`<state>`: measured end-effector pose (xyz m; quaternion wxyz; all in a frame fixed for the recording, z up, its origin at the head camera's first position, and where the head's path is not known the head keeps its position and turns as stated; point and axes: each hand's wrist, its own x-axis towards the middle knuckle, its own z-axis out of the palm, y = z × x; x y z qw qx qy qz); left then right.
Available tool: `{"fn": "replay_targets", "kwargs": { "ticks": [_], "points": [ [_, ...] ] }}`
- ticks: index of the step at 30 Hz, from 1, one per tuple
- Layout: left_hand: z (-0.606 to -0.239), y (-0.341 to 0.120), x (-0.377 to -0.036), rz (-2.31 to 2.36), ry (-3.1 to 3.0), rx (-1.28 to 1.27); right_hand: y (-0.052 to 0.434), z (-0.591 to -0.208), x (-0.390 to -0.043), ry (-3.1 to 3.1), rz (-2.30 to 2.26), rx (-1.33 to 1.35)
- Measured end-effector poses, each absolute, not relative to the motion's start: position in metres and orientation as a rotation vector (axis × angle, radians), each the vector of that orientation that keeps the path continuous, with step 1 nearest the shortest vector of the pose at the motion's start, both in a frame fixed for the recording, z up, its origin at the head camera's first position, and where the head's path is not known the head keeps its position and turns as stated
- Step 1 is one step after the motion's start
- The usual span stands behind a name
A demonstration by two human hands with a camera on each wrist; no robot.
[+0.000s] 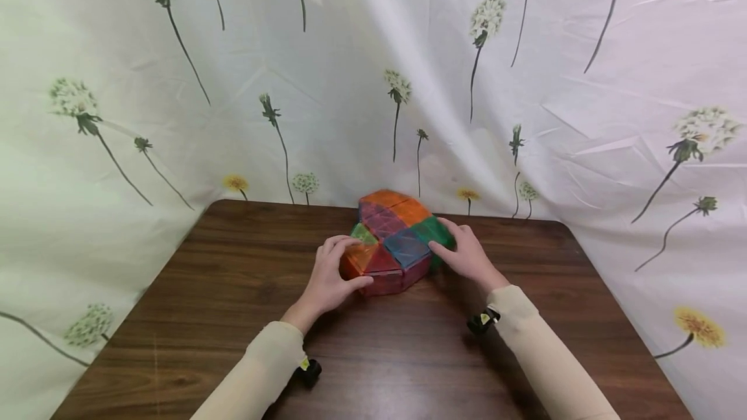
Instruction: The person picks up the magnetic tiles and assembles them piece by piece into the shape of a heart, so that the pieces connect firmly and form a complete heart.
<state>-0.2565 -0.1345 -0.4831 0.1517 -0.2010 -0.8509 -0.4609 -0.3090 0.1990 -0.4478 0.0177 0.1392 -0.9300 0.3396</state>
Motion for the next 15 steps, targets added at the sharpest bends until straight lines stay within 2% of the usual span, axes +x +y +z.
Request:
{"fn": "replay_targets", "kwargs": {
  "ticks": [15],
  "points": [
    [-0.49, -0.154, -0.26, -1.405, -2.284, -0.397, 0.195, -0.438, -0.276, -2.917, 0.924, 0.659]
  ]
}}
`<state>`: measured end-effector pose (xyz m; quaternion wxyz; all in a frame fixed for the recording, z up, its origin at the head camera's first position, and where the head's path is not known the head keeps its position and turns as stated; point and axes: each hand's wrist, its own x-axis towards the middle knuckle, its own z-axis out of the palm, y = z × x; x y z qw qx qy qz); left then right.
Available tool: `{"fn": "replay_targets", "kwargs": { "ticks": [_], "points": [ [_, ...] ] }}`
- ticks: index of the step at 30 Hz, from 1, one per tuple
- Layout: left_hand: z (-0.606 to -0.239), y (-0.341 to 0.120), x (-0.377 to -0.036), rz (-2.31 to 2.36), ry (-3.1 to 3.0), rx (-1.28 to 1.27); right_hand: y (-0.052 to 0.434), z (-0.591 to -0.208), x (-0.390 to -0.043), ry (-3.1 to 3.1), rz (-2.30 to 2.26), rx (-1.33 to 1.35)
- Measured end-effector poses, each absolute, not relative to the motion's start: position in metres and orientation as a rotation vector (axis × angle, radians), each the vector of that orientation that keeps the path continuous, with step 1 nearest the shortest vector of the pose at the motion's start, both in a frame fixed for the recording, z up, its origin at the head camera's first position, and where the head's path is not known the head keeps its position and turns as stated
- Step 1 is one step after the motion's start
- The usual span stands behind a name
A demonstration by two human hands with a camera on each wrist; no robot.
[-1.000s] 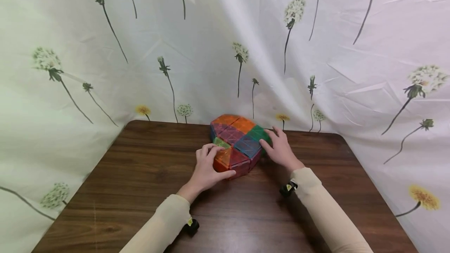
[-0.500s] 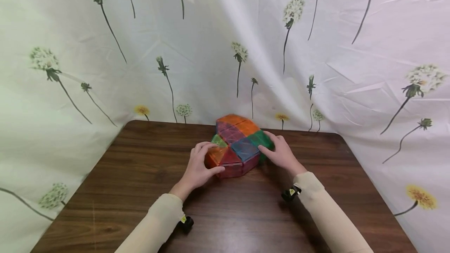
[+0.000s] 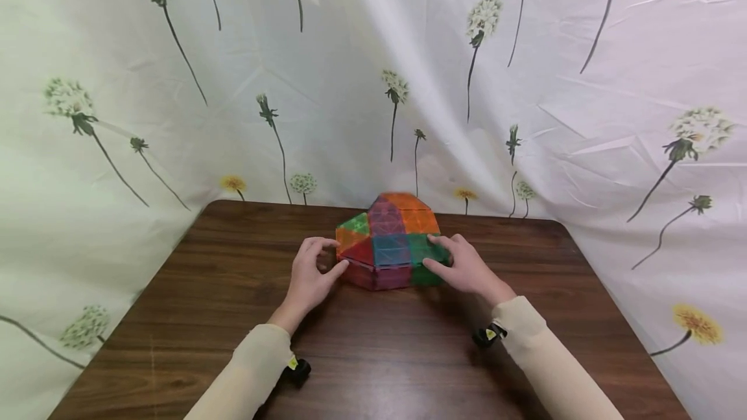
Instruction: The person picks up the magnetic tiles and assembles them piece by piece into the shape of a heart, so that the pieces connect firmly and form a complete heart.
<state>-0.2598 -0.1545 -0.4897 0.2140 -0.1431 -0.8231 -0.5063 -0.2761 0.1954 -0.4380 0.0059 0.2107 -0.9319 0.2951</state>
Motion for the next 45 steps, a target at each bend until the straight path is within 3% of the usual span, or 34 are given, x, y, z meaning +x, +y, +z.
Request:
{"fn": "replay_targets", "kwargs": {
  "ticks": [17, 34, 45],
  "points": [
    [-0.477, -0.135, -0.253, -1.538, -2.413, -0.131, 0.169, -0.44, -0.239, -2.806, 1.008, 0.759],
    [-0.473, -0.141, -0.272, -1.467, -2.643, -0.332, 0.156, -0.428, -0.225, -2.765, 1.09, 1.144],
    [-0.476, -0.141, -0.279, -1.541, -2.639, -0.4, 0.175, -0.448, -0.241, -2.854, 0.815, 0.67]
  ]
}}
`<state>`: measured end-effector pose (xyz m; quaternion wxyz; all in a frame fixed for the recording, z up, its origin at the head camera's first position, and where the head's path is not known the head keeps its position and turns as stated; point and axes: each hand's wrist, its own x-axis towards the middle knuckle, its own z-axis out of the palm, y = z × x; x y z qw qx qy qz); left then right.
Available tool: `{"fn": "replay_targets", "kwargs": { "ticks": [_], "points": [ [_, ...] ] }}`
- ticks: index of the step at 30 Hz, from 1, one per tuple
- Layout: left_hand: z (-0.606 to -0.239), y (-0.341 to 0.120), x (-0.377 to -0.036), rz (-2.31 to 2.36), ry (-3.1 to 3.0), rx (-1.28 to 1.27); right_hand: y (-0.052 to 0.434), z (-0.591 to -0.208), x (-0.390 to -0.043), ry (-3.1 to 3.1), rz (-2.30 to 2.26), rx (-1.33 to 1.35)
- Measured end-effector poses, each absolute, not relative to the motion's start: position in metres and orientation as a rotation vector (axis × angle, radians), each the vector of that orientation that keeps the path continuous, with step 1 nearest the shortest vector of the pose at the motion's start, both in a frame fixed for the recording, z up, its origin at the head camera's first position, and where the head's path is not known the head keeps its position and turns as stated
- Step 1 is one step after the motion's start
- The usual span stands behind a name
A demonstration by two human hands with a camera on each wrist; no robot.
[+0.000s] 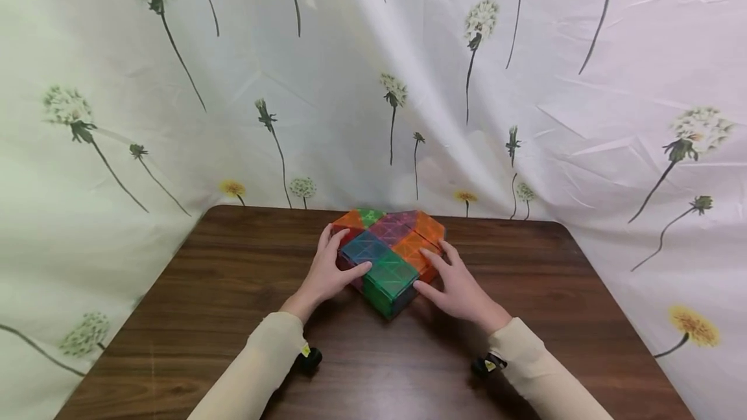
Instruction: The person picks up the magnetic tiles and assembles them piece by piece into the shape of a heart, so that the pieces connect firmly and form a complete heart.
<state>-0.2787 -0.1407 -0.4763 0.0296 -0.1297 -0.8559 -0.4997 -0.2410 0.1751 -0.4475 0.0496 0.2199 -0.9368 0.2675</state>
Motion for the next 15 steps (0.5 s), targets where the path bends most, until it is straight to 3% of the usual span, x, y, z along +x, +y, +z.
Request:
{"fn": "replay_targets", "kwargs": {
  "ticks": [15],
  "points": [
    [-0.48, -0.135, -0.275, -1.582, -2.616, -0.399, 0.174, -0.451, -0.23, -2.866, 0.84, 0.643]
  ]
}}
